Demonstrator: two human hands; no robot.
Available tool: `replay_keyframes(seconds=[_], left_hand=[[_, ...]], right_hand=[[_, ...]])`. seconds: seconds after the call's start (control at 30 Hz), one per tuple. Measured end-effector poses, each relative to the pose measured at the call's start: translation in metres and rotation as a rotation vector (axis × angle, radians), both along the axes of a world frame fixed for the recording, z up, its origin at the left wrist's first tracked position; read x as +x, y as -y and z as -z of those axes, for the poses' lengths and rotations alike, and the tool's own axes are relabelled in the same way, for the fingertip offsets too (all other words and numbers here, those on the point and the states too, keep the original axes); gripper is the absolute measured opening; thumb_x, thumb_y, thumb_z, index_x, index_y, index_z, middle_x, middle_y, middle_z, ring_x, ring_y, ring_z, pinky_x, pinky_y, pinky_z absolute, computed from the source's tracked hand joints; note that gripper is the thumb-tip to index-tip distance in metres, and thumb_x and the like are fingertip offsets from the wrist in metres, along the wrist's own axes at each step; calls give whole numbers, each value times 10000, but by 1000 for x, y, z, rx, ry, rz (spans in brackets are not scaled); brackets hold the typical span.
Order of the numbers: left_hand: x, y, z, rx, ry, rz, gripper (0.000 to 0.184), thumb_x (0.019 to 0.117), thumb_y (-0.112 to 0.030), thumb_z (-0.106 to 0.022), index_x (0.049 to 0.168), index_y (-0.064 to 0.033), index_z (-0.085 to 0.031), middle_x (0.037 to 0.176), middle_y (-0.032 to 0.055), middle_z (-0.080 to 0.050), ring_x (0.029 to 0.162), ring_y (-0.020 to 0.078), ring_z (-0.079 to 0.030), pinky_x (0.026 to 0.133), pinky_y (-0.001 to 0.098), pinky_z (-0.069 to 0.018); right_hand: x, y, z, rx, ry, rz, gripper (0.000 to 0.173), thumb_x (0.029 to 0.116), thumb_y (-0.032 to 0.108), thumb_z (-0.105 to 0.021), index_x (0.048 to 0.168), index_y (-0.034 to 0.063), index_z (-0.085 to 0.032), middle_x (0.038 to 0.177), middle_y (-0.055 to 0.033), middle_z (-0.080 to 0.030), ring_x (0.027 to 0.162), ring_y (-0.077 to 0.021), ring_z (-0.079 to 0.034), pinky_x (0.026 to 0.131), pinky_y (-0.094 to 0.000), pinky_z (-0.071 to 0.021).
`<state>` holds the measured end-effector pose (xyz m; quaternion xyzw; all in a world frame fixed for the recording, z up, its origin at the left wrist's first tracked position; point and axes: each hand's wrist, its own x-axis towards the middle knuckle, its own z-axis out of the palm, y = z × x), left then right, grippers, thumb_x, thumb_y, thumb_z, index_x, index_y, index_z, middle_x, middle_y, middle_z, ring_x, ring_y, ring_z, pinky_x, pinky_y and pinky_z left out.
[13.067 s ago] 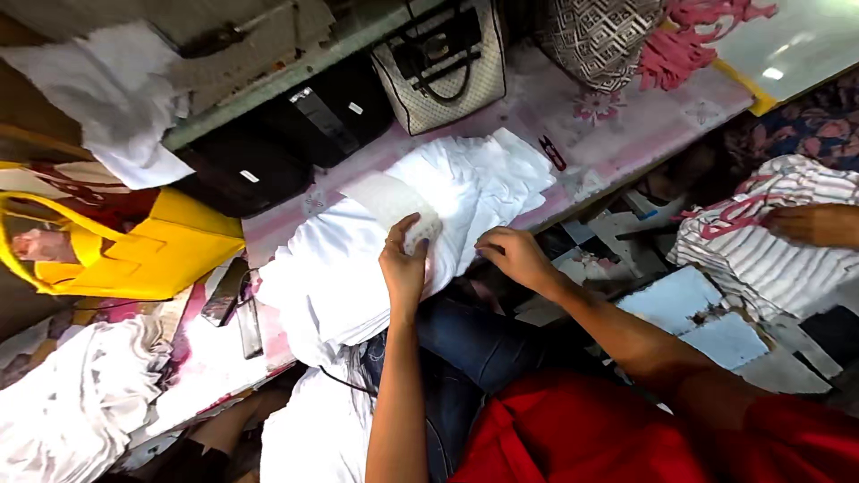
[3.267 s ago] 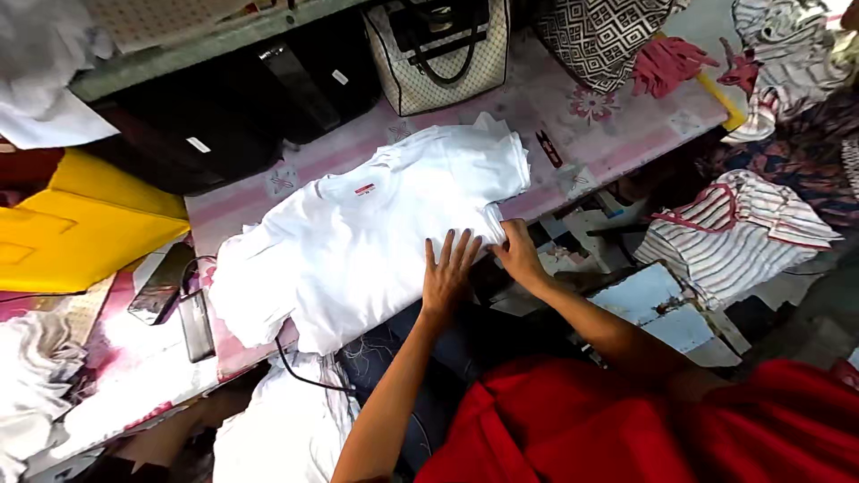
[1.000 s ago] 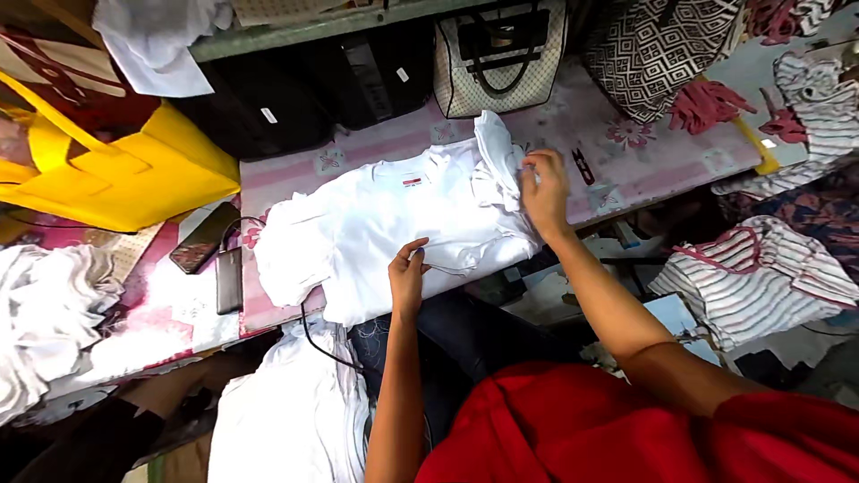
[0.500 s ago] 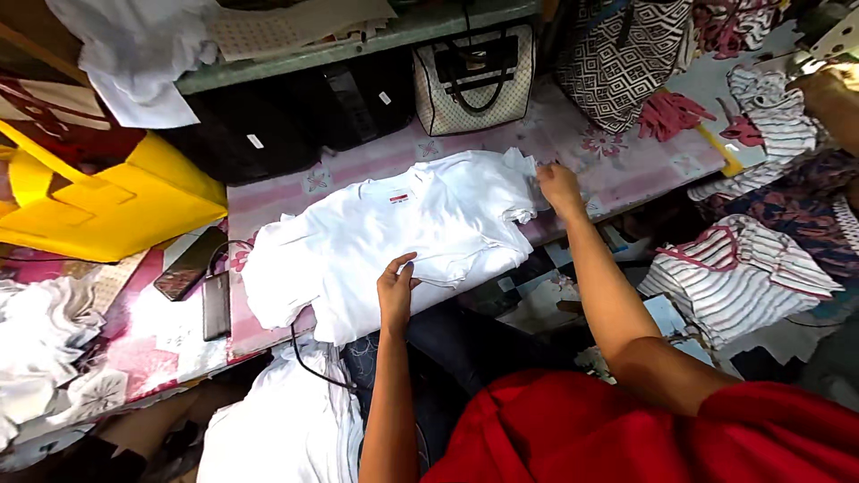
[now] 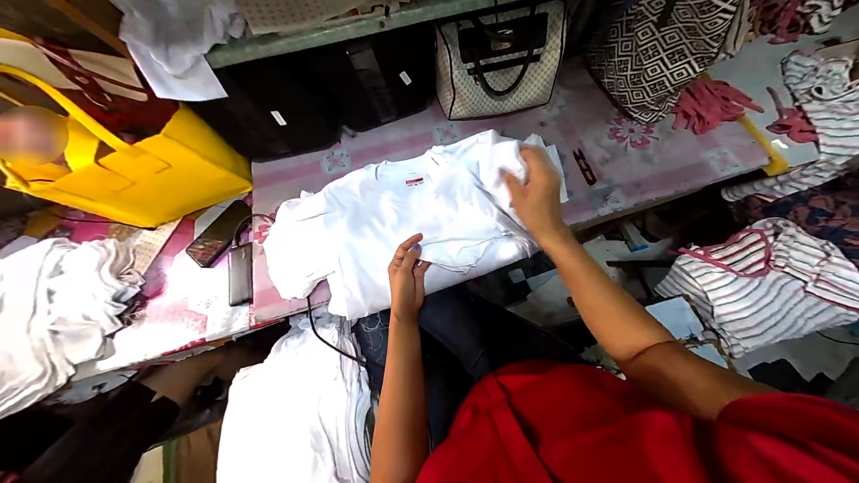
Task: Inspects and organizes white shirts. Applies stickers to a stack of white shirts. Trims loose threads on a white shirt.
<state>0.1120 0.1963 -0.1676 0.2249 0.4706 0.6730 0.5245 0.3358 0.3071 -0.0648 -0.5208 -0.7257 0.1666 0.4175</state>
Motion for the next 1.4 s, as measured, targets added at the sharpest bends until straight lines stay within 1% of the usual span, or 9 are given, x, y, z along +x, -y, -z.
replay_keyframes(seconds=[0.07,0.17,0.33,0.47,0.63,0.87,0.97,1.1,1.4], left_hand=[[6,0,1,48,31,-8,315,1075,-143,-364,1255,-14,-588,1122,66,-694,970,146,-695,876,349,-594],[11,1,-2,17,11,-48,386,1117,-247,-305,1330,-29,-542,1132,65,-693,976,145,-701,869,349,-595],[14,-3,3,-80,-201,-84,407,991,-79,-613,1384,-24,-525,899,28,-673,677,56,-622,655,238,-554],[17,-5,3,-86,-253,-92,256,1055,-149,-505,1241,17,-560,914,35,-672,741,79,-673,703,270,-598],[13,1,-12,-69,-965,-230,559,921,-332,-726,1285,75,-608,1562,311,-364,1322,343,-513,1006,443,-489],[13,-6,-26,-123,-1494,156,455,850,-285,-812,1163,28,-705,1271,282,-619,1213,477,-573,960,632,-476],[-2,-12,-28,-210,-1311,136,222,962,-107,-646,1076,73,-709,1127,257,-686,1090,404,-657,948,581,-517],[-16,-7,-24,-277,-929,-181,230,1010,-120,-574,1122,51,-681,889,169,-698,761,226,-671,748,433,-559],[-8,5,-31,-169,-1115,-298,274,993,-30,-482,1178,85,-648,1234,250,-650,1171,352,-610,980,482,-494]], right_hand=[[-32,37,13,-9,128,-280,342,937,157,-732,1227,-7,-654,1164,-186,-701,961,-334,-719,795,-534,-601],[-59,59,52,-217,324,-592,385,916,149,-745,1271,25,-661,1237,-181,-691,1141,-362,-664,952,-572,-514],[-64,67,99,-5,169,-521,160,963,-20,-589,1045,-27,-725,1020,-196,-707,994,-341,-703,870,-444,-593],[-70,57,84,-173,54,-496,158,968,-24,-578,1039,-56,-715,1007,-204,-709,969,-329,-708,882,-456,-581],[-67,42,68,-132,-165,-498,217,983,-27,-575,1163,-57,-694,1165,-187,-715,1034,-260,-718,928,-406,-589],[60,-35,44,-496,245,229,668,993,391,-650,1462,-52,-478,1427,-384,-475,1311,-578,-466,1028,-739,-387],[85,-41,59,-717,118,139,632,962,296,-730,1467,-2,-493,1195,-313,-642,943,-445,-674,831,-625,-548],[73,-22,49,-365,-29,189,278,1030,166,-601,1228,-14,-676,1010,-236,-700,817,-348,-682,767,-558,-556],[-4,13,57,174,-34,-442,131,918,64,-708,1015,72,-796,1206,-146,-706,1245,-315,-617,1101,-487,-472]])
